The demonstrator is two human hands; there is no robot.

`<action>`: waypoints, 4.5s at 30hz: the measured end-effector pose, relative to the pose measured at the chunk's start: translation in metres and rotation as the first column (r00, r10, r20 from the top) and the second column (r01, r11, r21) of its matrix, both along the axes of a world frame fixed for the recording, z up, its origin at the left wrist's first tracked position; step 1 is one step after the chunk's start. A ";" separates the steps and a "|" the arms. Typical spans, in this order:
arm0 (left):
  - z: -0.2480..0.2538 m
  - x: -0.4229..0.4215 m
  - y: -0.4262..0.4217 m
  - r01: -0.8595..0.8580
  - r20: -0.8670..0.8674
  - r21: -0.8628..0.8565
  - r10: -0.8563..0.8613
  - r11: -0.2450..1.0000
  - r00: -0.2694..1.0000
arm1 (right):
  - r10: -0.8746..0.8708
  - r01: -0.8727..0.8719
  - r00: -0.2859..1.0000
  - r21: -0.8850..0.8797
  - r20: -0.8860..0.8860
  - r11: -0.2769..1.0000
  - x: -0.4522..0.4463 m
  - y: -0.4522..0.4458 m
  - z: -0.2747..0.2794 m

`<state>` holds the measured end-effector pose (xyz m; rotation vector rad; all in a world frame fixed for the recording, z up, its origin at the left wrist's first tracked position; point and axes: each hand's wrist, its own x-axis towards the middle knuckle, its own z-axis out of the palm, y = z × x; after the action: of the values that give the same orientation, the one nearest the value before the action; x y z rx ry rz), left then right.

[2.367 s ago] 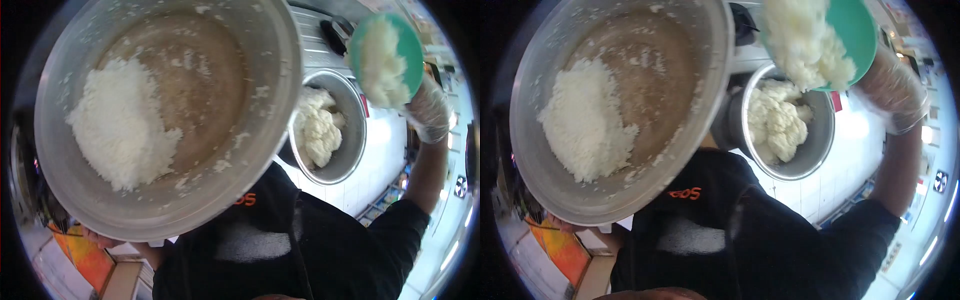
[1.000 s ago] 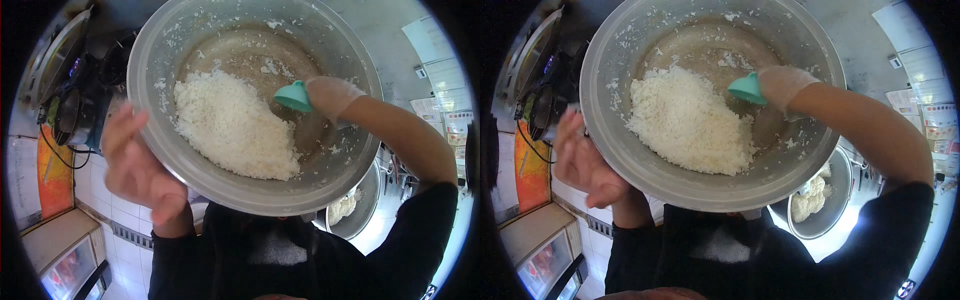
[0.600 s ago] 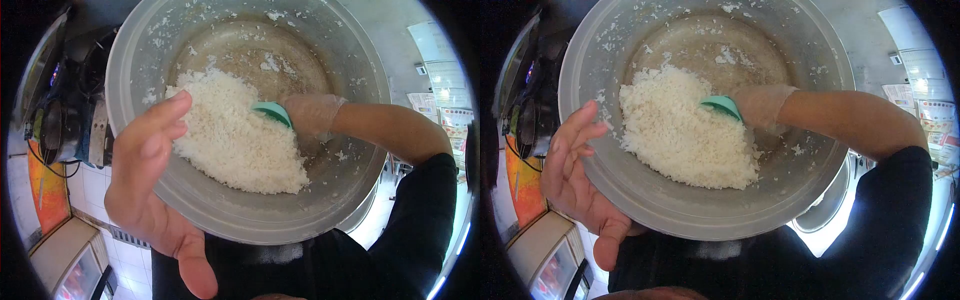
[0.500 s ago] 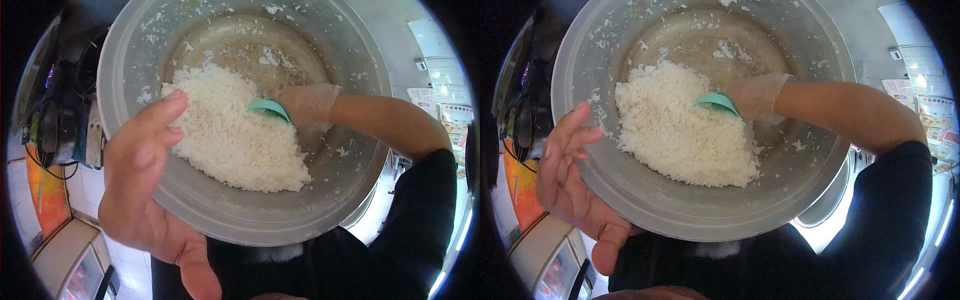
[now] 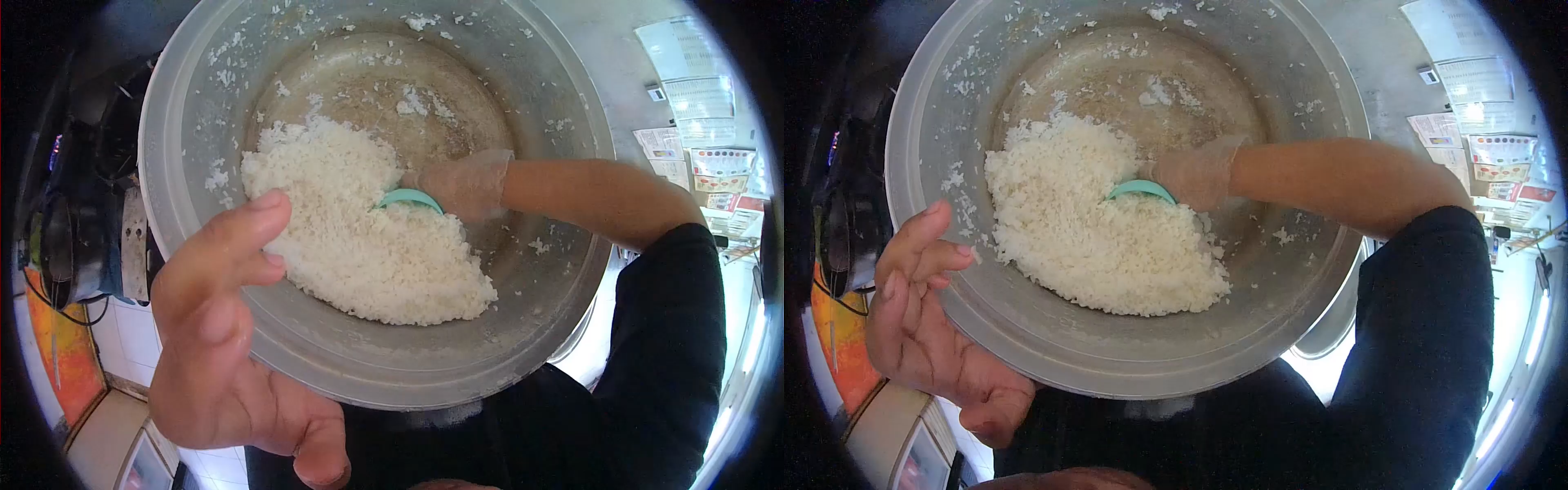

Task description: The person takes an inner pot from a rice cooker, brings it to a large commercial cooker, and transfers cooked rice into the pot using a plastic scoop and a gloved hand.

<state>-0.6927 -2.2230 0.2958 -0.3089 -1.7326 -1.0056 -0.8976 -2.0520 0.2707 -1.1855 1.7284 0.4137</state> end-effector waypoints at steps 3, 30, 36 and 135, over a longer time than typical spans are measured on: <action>-0.001 0.001 -0.005 0.033 0.041 -0.075 -0.030 0.997 0.999 | -0.001 0.000 1.000 0.032 0.020 0.999 -0.001 0.003 -0.007; -0.016 -0.006 0.006 -0.295 -0.277 0.101 0.312 0.950 0.909 | 0.190 0.223 0.833 -0.629 0.520 0.745 0.013 0.020 -0.069; -0.017 0.036 0.000 -0.397 -0.107 -0.263 0.382 0.879 0.918 | 0.238 0.236 0.837 -0.716 0.493 0.657 0.012 0.023 -0.072; 0.126 -0.027 0.318 0.134 0.309 -0.670 0.110 0.731 0.945 | -0.451 0.350 0.858 -0.922 0.246 0.163 0.053 0.382 0.111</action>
<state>-0.7196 -1.9053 0.4220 -0.6516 -2.3878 -0.3798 -0.8447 -1.6704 0.3818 -1.3688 2.3393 -1.1745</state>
